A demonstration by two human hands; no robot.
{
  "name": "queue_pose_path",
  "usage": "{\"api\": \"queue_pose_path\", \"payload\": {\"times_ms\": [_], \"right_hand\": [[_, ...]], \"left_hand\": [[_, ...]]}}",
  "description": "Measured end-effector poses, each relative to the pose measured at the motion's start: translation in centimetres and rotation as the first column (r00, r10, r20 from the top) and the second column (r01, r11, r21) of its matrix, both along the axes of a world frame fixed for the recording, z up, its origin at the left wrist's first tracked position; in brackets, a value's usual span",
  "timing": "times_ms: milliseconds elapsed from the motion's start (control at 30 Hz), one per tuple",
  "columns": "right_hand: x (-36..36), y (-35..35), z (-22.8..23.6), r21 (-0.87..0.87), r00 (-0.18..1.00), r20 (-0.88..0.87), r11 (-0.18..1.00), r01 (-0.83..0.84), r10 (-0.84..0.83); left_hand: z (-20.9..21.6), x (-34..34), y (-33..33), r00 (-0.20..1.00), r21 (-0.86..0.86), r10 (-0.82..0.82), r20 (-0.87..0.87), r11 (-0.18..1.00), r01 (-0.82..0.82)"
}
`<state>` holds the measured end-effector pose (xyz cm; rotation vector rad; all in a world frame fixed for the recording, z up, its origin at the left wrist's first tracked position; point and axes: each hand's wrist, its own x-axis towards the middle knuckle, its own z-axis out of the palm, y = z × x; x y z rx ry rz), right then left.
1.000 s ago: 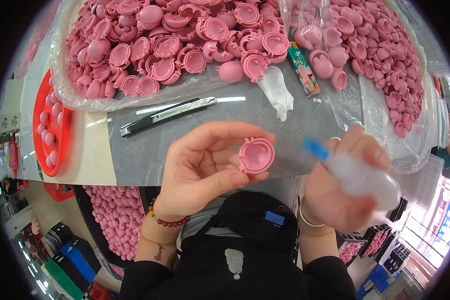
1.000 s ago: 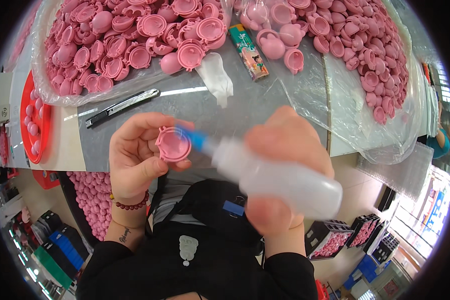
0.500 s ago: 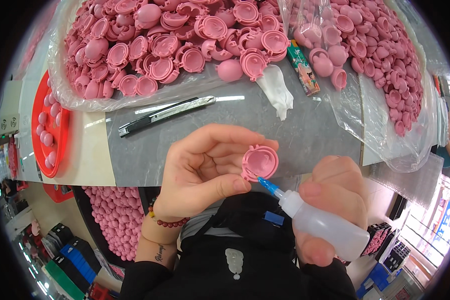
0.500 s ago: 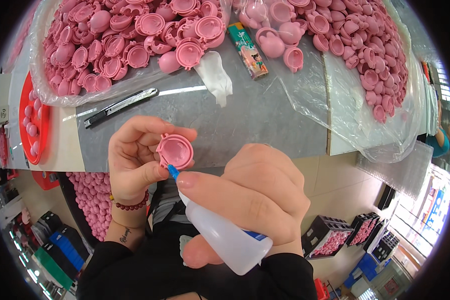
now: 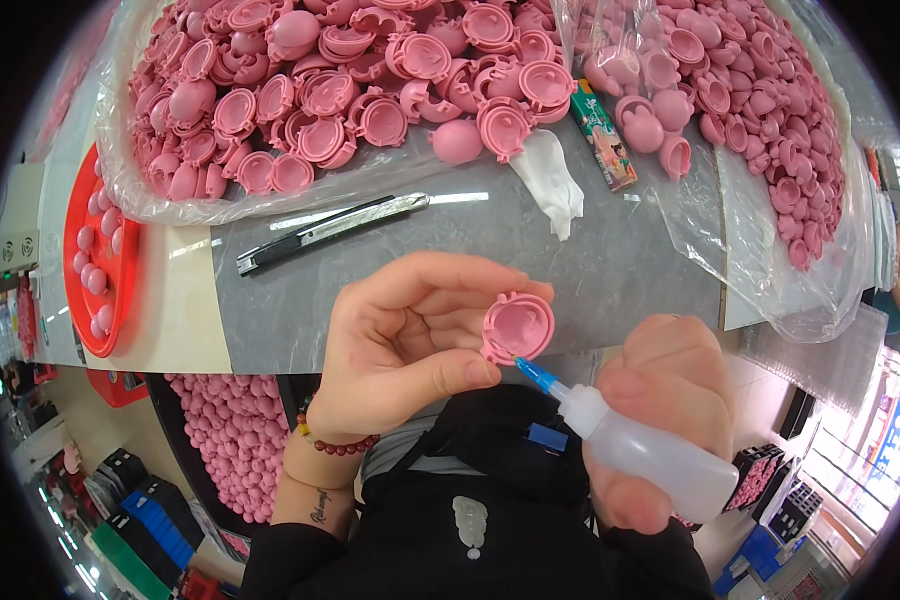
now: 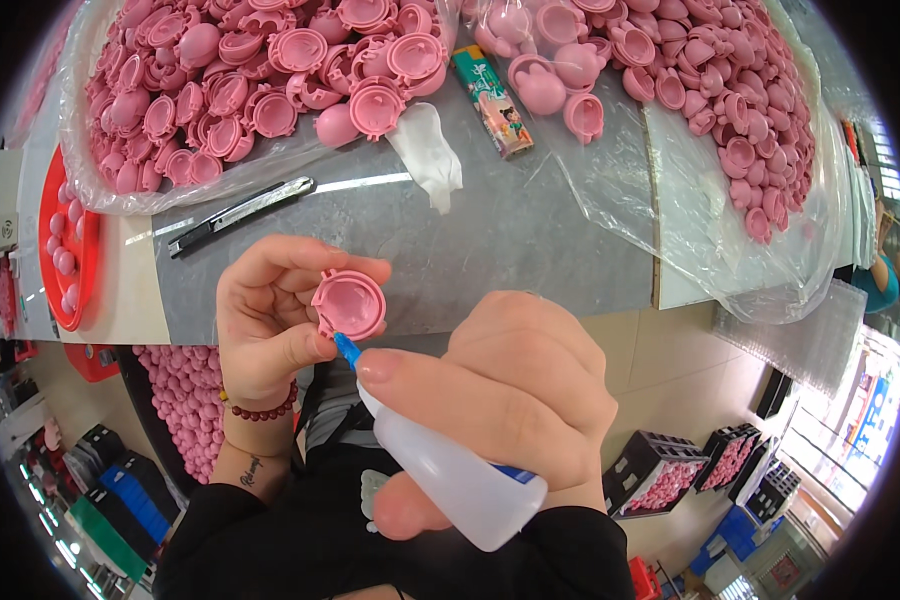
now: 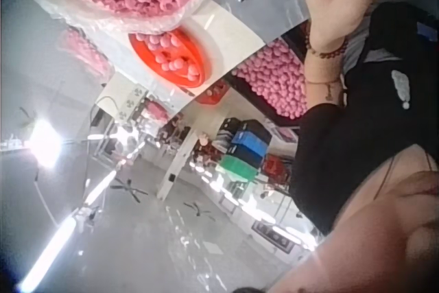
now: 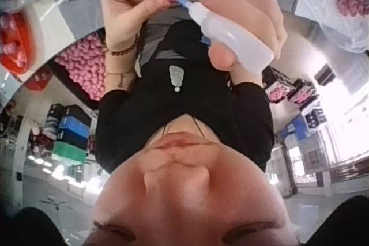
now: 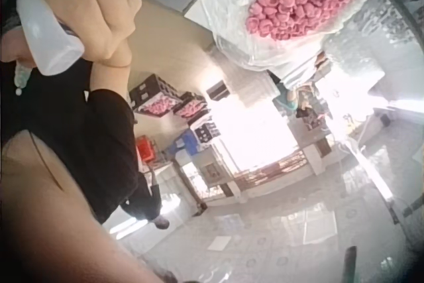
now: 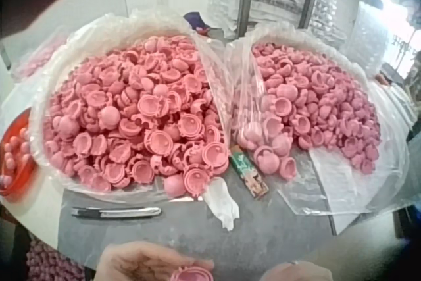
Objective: Applying glue to pink plastic components and assembling them into complete parts at a factory workstation.
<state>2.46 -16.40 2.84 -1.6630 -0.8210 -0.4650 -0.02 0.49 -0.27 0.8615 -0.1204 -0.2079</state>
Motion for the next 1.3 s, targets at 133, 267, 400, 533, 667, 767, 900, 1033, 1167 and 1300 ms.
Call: {"api": "queue_pose_path", "payload": {"times_ms": [133, 267, 400, 533, 667, 767, 900, 1033, 1167, 1300], "right_hand": [[0.1, -0.2, -0.1, -0.026, 1.0, -0.021, 1.0, -0.007, 0.006], [0.5, -0.6, -0.3, 0.035, 0.999, 0.051, 0.999, -0.005, 0.003], [0.6, -0.8, -0.7, 0.002, 0.999, 0.041, 1.0, 0.024, -0.024], [0.5, -0.8, -0.6, -0.014, 0.999, 0.041, 1.0, 0.008, -0.008], [0.5, -0.5, -0.5, -0.022, 1.0, 0.016, 1.0, 0.018, -0.018], [0.7, -0.7, -0.7, -0.015, 0.999, 0.035, 1.0, 0.013, -0.013], [0.8, -0.9, -0.6, 0.073, 0.994, 0.093, 0.996, 0.044, -0.051], [1.0, -0.9, -1.0, 0.067, 0.99, 0.113, 0.995, 0.073, -0.081], [0.8, -1.2, -0.6, 0.025, 0.994, 0.038, 0.994, 0.104, -0.104], [0.2, -1.0, -0.6, 0.028, 0.999, -0.017, 0.999, 0.035, -0.035]], "left_hand": [[0.0, 0.0, 0.0, 1.0, -0.013, 0.007, 0.005, 1.0, -0.007], [0.2, 0.0, -0.2, 1.0, 0.001, 0.005, 0.009, 1.0, -0.005], [0.7, -0.1, -0.6, 0.987, 0.068, 0.108, -0.118, 0.993, -0.1], [0.8, -0.1, -0.6, 0.988, 0.065, 0.097, -0.122, 0.994, -0.09], [0.8, -0.1, -0.6, 0.989, 0.07, 0.092, -0.119, 0.994, -0.084], [0.7, -0.1, -0.6, 0.987, 0.07, 0.096, -0.126, 0.994, -0.088], [0.7, -0.1, -0.6, 0.991, 0.078, 0.095, -0.093, 0.993, -0.088], [0.6, 0.0, -0.5, 0.993, 0.097, 0.085, -0.081, 0.992, -0.077], [-0.2, 0.0, -0.1, 0.996, 0.075, 0.045, 0.076, 0.996, -0.051], [-0.6, -0.2, -0.3, 0.976, 0.116, 0.136, 0.173, 0.981, -0.157]]}}
